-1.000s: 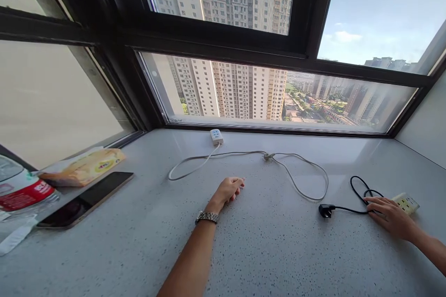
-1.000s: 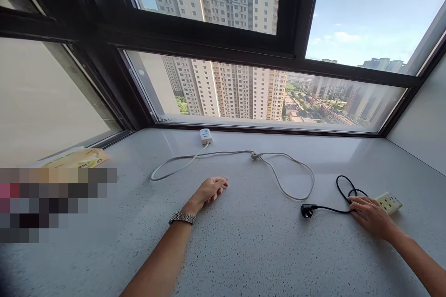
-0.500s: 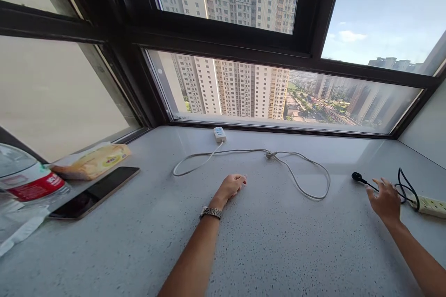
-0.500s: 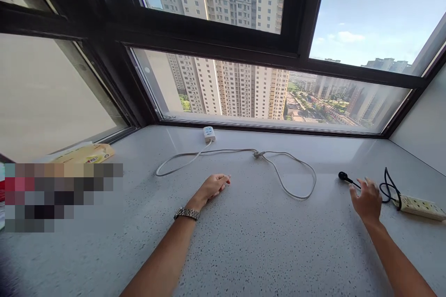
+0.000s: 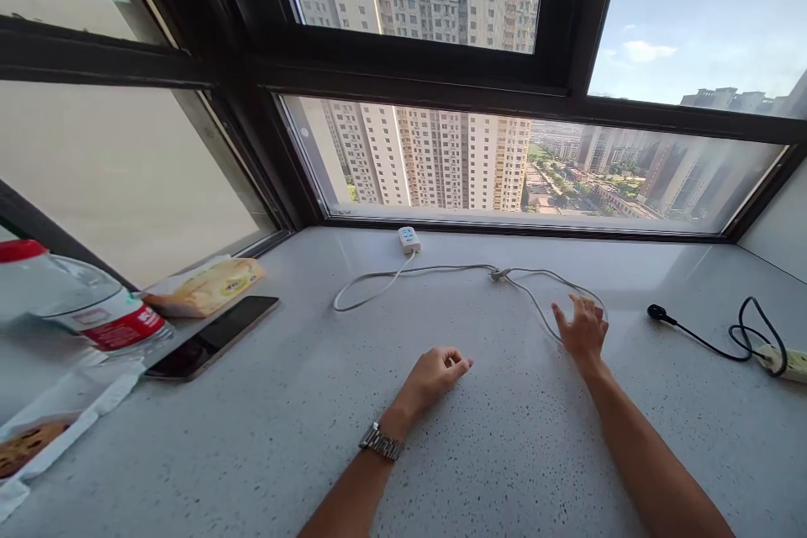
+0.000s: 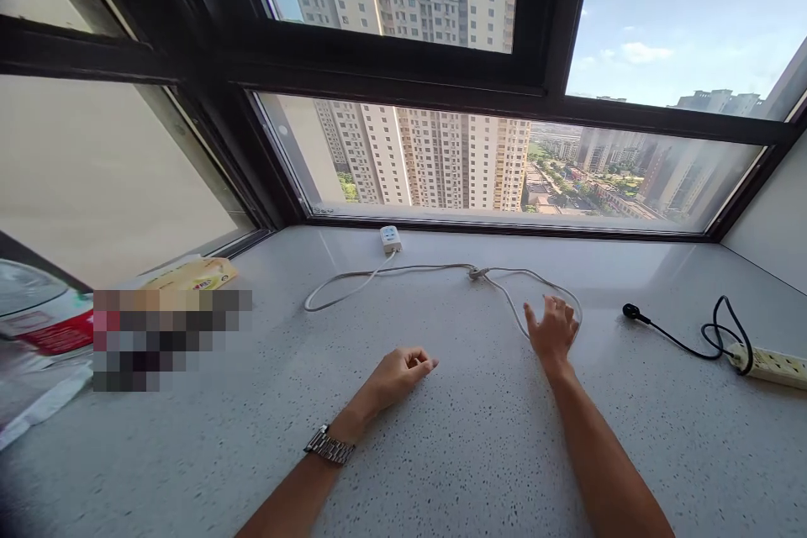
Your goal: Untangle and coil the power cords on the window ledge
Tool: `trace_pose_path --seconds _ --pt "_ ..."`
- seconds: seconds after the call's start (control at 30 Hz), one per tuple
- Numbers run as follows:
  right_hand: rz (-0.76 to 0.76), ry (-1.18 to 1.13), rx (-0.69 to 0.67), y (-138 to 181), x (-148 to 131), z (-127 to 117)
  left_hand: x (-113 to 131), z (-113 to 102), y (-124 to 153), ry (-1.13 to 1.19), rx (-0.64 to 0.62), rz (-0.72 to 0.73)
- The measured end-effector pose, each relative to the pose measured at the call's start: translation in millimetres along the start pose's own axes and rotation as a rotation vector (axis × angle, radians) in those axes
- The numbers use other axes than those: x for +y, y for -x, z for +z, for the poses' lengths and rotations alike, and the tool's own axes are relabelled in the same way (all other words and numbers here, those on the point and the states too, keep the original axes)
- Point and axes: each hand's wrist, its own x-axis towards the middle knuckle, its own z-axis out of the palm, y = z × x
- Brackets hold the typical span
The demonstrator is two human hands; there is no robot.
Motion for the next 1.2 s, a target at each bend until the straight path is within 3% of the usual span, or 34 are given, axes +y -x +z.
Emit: trace_pose_path --seconds 0.1,0.2,0.27,0.37,0.4,0.47,0.53,0.6,0.67,0.7,0.8,0.87,1.0,1.2 --pt "0.197 0.012 0.144 -15.1 36.3 -14.4 5.9 5.1 2.4 -0.104 0.071 0.029" --pt "0.357 -0.185 0.031 -21.0 69.8 -22.8 14.2 13.6 4.1 -0.185 0.146 0.041" --pt "0.377 -0.317 -0.034 -18.8 74.3 -22.9 20.2 20.3 6.2 -0.23 0.193 0.055" --pt "0.304 -0.513 -0.035 -7.5 50.5 -21.0 27.4 27.5 10.9 -0.224 0.239 0.13" --pt "0.278 -0.661 -0.036 -1.4 36.9 -21.2 28.8 28.7 12.5 -0.2 0.251 0.16" --pt "0.232 -1.194 -0.076 15.0 6.1 -23.4 30.3 29.8 14.8 -0.121 0.268 0.22" --pt "0.189 -1.598 -0.25 37.9 -24.1 -26.2 30.6 30.5 15.8 0.01 0.255 0.264" --pt "0.12 -1.696 -0.47 66.1 -49.1 -27.5 31.3 30.7 15.6 0.231 0.196 0.283" --pt "-0.09 -1.547 -0.698 95.4 -67.2 -26.9 32.7 28.4 15.1 0.564 0.087 0.264" --pt "-0.227 -1.415 -0.742 108.7 -73.6 -26.4 33.4 25.4 14.8 0.756 0.014 0.248" --pt "-0.613 -0.912 -0.74 136.6 -84.9 -26.1 31.8 7.0 13.1 1.3 -0.174 0.199" --pt "-0.748 -0.567 -0.692 142.7 -87.5 -27.2 24.0 -10.2 10.0 1.571 -0.156 0.154" --pt "-0.723 -0.073 -0.696 124.8 -80.9 -29.9 -4.6 -38.2 -1.6 1.862 0.108 0.007" --pt "-0.494 -0.035 -0.738 57.2 -29.9 -39.0 -23.5 -54.0 -10.7 1.895 0.353 -0.094"
